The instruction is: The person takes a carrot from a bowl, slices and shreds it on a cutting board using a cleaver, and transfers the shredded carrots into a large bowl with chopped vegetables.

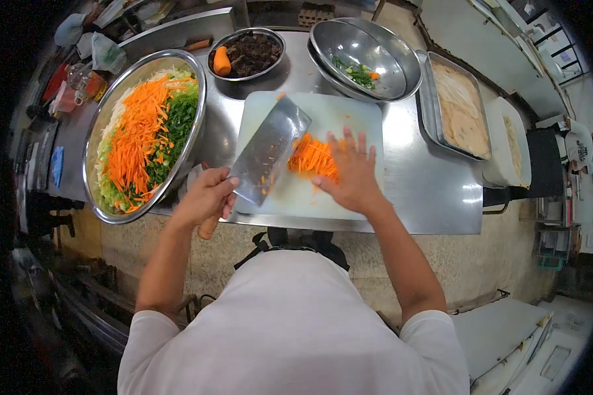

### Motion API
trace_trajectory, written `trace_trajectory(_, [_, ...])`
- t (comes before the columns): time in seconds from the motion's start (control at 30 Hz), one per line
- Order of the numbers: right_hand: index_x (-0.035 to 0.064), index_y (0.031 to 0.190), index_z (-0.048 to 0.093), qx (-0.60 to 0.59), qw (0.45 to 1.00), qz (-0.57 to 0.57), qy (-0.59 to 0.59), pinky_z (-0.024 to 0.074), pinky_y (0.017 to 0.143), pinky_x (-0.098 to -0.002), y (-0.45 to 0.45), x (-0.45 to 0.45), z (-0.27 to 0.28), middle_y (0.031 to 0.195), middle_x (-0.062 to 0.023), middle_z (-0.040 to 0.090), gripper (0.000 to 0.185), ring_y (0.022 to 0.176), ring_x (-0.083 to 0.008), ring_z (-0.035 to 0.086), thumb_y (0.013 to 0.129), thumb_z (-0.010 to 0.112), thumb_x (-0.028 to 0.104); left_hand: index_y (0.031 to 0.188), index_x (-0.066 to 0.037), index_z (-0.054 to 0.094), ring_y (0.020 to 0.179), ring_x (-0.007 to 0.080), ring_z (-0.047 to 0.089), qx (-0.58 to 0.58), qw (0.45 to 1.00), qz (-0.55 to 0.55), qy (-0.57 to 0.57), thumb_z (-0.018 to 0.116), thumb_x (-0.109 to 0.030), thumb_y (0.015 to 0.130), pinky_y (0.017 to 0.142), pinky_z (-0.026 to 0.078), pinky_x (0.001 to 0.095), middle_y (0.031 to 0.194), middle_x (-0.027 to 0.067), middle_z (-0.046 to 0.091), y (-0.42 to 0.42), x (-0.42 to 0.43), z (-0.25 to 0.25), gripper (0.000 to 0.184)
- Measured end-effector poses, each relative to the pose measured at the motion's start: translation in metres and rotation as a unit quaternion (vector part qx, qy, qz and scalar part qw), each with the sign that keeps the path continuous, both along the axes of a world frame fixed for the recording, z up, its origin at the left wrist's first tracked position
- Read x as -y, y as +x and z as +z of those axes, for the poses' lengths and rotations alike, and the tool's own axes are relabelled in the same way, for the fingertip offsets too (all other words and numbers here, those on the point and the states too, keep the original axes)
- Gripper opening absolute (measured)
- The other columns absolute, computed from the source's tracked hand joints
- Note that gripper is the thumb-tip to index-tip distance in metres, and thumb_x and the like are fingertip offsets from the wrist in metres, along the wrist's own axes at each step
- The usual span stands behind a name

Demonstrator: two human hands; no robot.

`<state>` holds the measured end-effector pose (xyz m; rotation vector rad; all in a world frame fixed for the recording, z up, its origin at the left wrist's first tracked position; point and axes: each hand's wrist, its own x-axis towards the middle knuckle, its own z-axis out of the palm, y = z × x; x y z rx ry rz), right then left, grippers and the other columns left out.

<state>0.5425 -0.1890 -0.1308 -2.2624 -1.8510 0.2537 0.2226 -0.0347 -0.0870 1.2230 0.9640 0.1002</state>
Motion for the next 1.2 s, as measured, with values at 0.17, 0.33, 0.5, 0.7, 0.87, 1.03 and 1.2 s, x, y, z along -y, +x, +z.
trace_trajectory(0.17, [0.0206, 0.168, 0.026, -0.001, 0.991, 0.124, 0.05, 0.0032, 0.121, -0.0715, -0.07, -0.007, 0.012, 0.172, -0.0265, 0.01, 0.089, 0.157, -0.0543, 0.005, 0.097, 0.052, 0.069, 0.091, -0.005, 0.059, 0.053, 0.0155, 0.061, 0.001, 0.997, 0.03, 0.064, 0.062, -0.021, 0.104, 0.047, 0.047, 0.033, 0.069, 0.0054, 0.06, 0.009, 0.005, -0.039, 0.021])
trace_trajectory(0.33, [0.0112, 0.161, 0.039, -0.042, 0.997, 0.04, 0.056, 0.0078, 0.123, -0.0675, -0.05, -0.009, 0.007, 0.17, -0.024, 0.024, 0.078, 0.158, -0.0501, 0.008, 0.1, 0.061, 0.055, 0.093, -0.001, 0.06, 0.063, 0.0403, 0.068, -0.109, 0.812, -0.021, 0.573, 0.059, -0.016, 0.102, 0.06, 0.055, 0.0484, 0.078, 0.021, 0.07, 0.017, -0.027, -0.035, 0.018])
trace_trajectory(0.5, [0.0049, 0.156, 0.042, -0.117, 0.992, -0.012, 0.049, 0.0136, 0.124, -0.065, -0.015, 0.001, -0.015, 0.164, -0.0268, 0.034, 0.08, 0.156, -0.0488, 0.019, 0.097, 0.066, 0.053, 0.103, 0.0, 0.063, 0.085, 0.0491, 0.07, -0.244, 0.781, -0.096, 0.567, 0.049, -0.014, 0.1, 0.077, 0.055, 0.0595, 0.091, 0.0296, 0.071, 0.053, -0.061, -0.046, 0.02])
trace_trajectory(0.7, [-0.0017, 0.16, 0.029, -0.186, 0.971, -0.131, 0.068, 0.0197, 0.127, -0.0527, 0.016, 0.049, -0.037, 0.163, -0.029, 0.033, 0.107, 0.154, -0.0482, 0.026, 0.083, 0.085, 0.046, 0.106, 0.0, 0.061, 0.08, 0.0491, 0.07, -0.175, 0.782, -0.182, 0.57, 0.051, -0.009, 0.097, 0.076, 0.057, 0.0584, 0.094, 0.0285, 0.07, 0.06, -0.011, -0.054, 0.017])
trace_trajectory(0.87, [-0.0039, 0.161, 0.022, -0.119, 0.981, -0.14, 0.063, 0.019, 0.126, -0.0583, 0.004, 0.042, -0.06, 0.163, -0.0347, 0.026, 0.13, 0.154, -0.0512, 0.021, 0.071, 0.088, 0.064, 0.105, 0.0, 0.061, 0.078, 0.0469, 0.071, -0.123, 0.793, -0.227, 0.552, 0.055, -0.009, 0.096, 0.072, 0.057, 0.0569, 0.087, 0.0262, 0.07, 0.056, 0.024, -0.05, 0.014])
trace_trajectory(1.03, [0.0037, 0.164, 0.023, -0.135, 0.978, -0.107, 0.12, 0.0183, 0.123, -0.0626, -0.01, -0.007, -0.07, 0.164, -0.0331, 0.025, 0.13, 0.152, -0.0526, 0.022, 0.071, 0.081, 0.074, 0.103, -0.002, 0.059, 0.049, 0.021, 0.06, -0.04, 0.992, 0.01, 0.121, 0.059, -0.02, 0.105, 0.046, 0.051, 0.0382, 0.063, 0.006, 0.058, 0.023, 0.018, -0.051, 0.018])
trace_trajectory(1.2, [0.0142, 0.165, 0.028, -0.099, 0.982, -0.144, 0.078, 0.0148, 0.122, -0.0659, -0.032, -0.026, -0.06, 0.163, -0.0319, 0.027, 0.124, 0.152, -0.0522, 0.021, 0.071, 0.075, 0.081, 0.109, -0.004, 0.059, 0.043, 0.0134, 0.051, -0.01, 0.99, 0.137, 0.023, 0.058, -0.022, 0.107, 0.041, 0.046, 0.0327, 0.063, 0.0006, 0.051, 0.01, 0.056, -0.089, 0.019])
